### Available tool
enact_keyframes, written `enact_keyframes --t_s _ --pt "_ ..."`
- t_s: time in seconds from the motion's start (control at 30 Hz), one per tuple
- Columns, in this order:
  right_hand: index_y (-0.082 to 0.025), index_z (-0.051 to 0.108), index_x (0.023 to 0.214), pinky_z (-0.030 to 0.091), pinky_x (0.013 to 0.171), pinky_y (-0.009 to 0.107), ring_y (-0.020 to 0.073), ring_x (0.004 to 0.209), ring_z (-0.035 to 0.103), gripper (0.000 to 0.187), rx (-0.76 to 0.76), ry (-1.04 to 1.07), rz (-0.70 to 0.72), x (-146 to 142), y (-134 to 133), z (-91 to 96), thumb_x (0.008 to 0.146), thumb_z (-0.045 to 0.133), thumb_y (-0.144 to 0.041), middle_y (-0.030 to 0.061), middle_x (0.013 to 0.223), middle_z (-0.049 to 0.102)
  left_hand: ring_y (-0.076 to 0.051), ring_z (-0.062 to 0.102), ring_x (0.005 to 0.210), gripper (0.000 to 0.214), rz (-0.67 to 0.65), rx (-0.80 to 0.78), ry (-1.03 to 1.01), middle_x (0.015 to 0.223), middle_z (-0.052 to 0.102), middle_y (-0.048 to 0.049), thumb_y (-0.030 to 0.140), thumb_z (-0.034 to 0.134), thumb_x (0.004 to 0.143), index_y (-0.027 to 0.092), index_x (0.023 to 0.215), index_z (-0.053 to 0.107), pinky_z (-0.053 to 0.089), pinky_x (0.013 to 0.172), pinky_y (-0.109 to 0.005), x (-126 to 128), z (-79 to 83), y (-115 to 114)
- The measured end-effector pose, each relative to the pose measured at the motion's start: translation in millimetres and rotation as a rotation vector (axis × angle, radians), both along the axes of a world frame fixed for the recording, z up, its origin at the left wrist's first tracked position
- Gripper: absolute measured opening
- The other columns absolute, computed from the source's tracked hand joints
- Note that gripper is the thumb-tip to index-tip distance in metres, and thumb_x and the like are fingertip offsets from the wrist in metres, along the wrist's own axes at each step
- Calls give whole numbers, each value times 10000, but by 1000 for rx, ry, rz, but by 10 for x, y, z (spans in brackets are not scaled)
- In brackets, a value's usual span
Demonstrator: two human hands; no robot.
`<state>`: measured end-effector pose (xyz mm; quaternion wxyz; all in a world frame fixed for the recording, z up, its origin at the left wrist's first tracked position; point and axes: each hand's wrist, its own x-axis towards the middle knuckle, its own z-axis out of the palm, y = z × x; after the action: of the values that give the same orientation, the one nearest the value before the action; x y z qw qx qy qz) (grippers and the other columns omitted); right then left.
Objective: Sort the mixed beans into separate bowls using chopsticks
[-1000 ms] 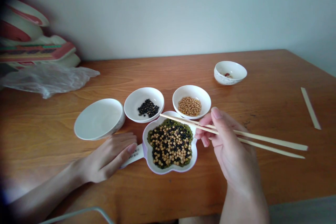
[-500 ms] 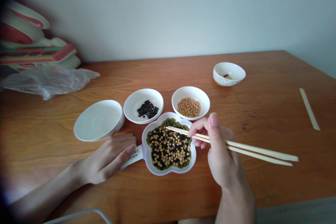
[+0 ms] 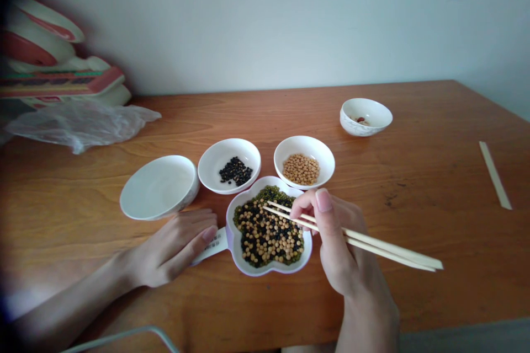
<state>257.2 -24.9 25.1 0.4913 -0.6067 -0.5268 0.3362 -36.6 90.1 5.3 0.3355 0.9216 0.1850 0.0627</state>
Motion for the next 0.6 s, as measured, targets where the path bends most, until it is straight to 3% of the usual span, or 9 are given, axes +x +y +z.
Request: enact_keyframes --t_s 0.23,0.6 --pt "-229 737 818 435 630 309 159 674 623 634 39 -37 -13 -20 -5 15 1082 280 -580 16 708 678 -201 500 751 317 6 -11 2 817 578 -43 262 276 1088 222 814 429 380 744 -350 14 2 16" --pt "-225 745 756 406 611 322 161 628 574 701 28 -13 -86 -44 9 -8 1074 251 -607 29 662 658 -201 491 760 304 4 -16 8 831 581 -44 262 277 1086 222 827 431 377 756 -358 -1 1 0"
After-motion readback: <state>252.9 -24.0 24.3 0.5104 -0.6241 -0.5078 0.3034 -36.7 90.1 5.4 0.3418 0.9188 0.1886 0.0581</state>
